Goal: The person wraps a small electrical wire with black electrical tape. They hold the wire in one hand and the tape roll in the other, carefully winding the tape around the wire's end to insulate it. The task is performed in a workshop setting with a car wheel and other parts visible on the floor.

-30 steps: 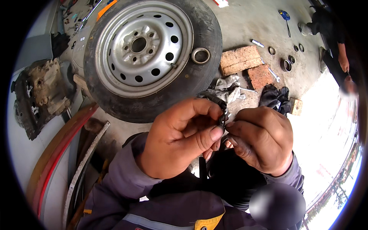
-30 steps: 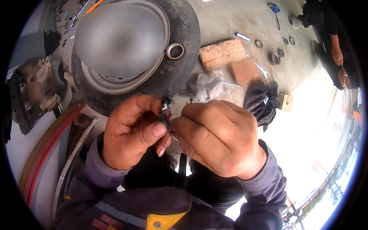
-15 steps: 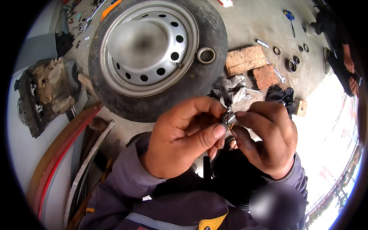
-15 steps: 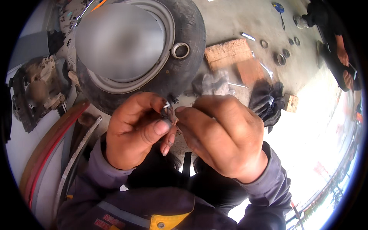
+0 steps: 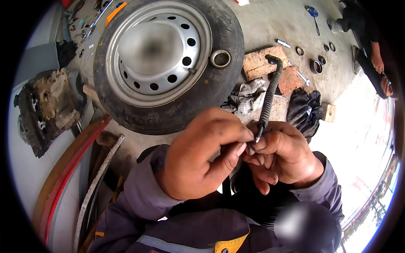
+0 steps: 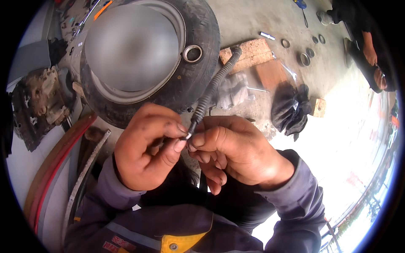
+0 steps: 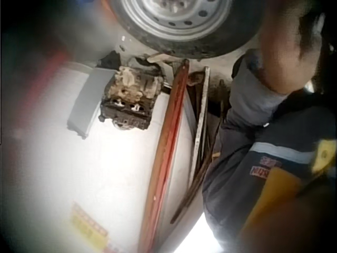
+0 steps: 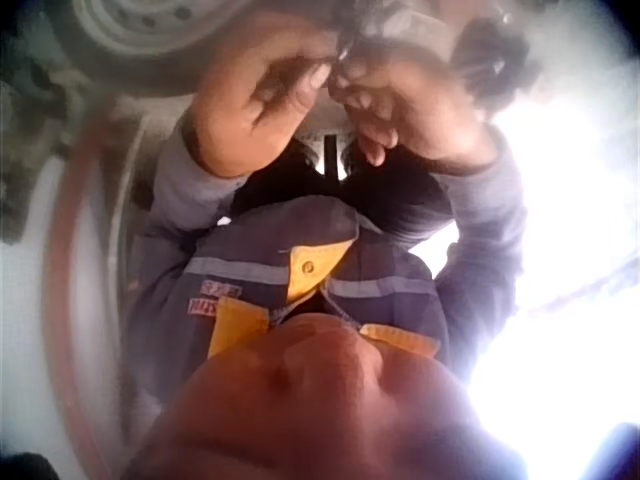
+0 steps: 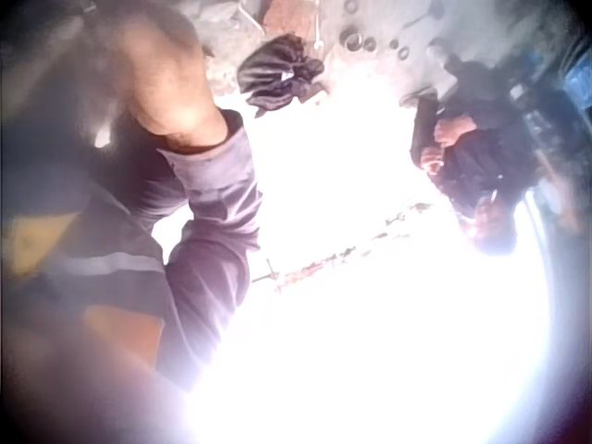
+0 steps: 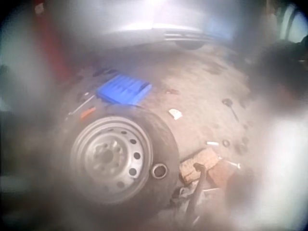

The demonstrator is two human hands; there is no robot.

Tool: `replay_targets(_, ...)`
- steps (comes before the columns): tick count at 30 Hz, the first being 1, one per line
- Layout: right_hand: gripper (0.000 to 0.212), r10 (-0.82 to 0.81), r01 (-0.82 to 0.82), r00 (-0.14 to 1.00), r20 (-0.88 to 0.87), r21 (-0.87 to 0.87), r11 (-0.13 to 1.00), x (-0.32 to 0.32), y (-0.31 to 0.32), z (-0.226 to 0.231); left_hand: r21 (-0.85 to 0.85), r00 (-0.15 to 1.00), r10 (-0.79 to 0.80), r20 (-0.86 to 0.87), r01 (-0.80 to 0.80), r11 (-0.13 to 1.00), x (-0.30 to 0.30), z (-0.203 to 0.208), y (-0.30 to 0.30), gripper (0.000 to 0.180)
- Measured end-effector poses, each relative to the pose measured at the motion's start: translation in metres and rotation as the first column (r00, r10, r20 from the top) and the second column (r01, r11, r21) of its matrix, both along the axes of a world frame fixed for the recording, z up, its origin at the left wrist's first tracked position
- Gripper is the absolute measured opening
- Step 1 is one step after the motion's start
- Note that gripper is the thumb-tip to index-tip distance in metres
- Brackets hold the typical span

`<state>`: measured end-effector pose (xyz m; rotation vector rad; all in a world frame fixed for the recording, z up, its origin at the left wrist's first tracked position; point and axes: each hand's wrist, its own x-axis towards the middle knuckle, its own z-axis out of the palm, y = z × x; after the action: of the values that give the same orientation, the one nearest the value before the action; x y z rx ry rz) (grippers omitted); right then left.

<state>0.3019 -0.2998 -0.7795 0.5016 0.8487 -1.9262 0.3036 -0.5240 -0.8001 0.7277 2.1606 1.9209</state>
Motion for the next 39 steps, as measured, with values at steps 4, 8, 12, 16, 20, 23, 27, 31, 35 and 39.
replay_targets(4, 0.031, 0.470, 0.345, 0.240, -0.849, 0.527, 0.777, -0.004, 0.001, -0.003, 0.363, 0.838, -0.077, 0.541, -0.149, 0.920, 0.007, 0.006, 0.006, 0.023)
replay_targets(8, 0.033, 0.666, 0.604, -0.281, -0.691, 0.412, 0.682, -0.012, -0.002, 0.002, 0.395, 0.727, -0.147, 0.671, -0.183, 0.900, 0.005, 0.009, 0.005, 0.022)
replay_targets(12, 0.028, 0.660, 0.558, -0.200, -0.725, 0.469, 0.684, -0.010, -0.006, 0.001, 0.444, 0.674, -0.226, 0.704, -0.169, 0.880, 0.008, 0.006, 0.005, 0.023)
replay_targets(16, 0.016, 0.138, -0.005, 0.926, -0.351, 0.355, 0.935, 0.001, -0.008, 0.009, 0.334, 0.839, -0.067, 0.540, -0.140, 0.932, 0.010, 0.004, 0.012, 0.023)
replay_targets(20, 0.025, 0.022, 0.046, 0.954, -0.299, 0.220, 0.974, 0.002, -0.007, 0.003, 0.345, 0.807, -0.077, 0.585, -0.161, 0.925, 0.007, 0.003, 0.005, 0.022)
replay_targets(23, 0.029, 0.433, 0.410, 0.234, -0.870, 0.492, 0.767, 0.006, -0.008, -0.009, 0.470, 0.680, -0.202, 0.705, -0.235, 0.851, 0.007, 0.004, 0.003, 0.022)
replay_targets(27, 0.030, 0.645, 0.567, -0.242, -0.725, 0.434, 0.701, -0.011, -0.007, -0.010, 0.505, 0.661, -0.231, 0.714, -0.258, 0.824, 0.006, 0.002, 0.002, 0.022)
replay_targets(31, 0.022, 0.606, 0.466, -0.092, -0.790, 0.504, 0.727, -0.005, -0.006, -0.008, 0.442, 0.703, -0.218, 0.677, -0.152, 0.884, 0.009, 0.004, 0.003, 0.025)
replay_targets(35, 0.022, 0.053, 0.037, 0.961, -0.273, 0.317, 0.948, 0.001, -0.016, 0.006, 0.342, 0.831, -0.093, 0.548, -0.121, 0.932, 0.009, 0.001, 0.008, 0.026)
replay_targets(39, 0.024, 0.242, 0.313, 0.627, -0.740, 0.525, 0.792, -0.004, 0.001, -0.008, 0.398, 0.708, -0.168, 0.686, -0.173, 0.901, 0.002, 0.008, 0.004, 0.030)
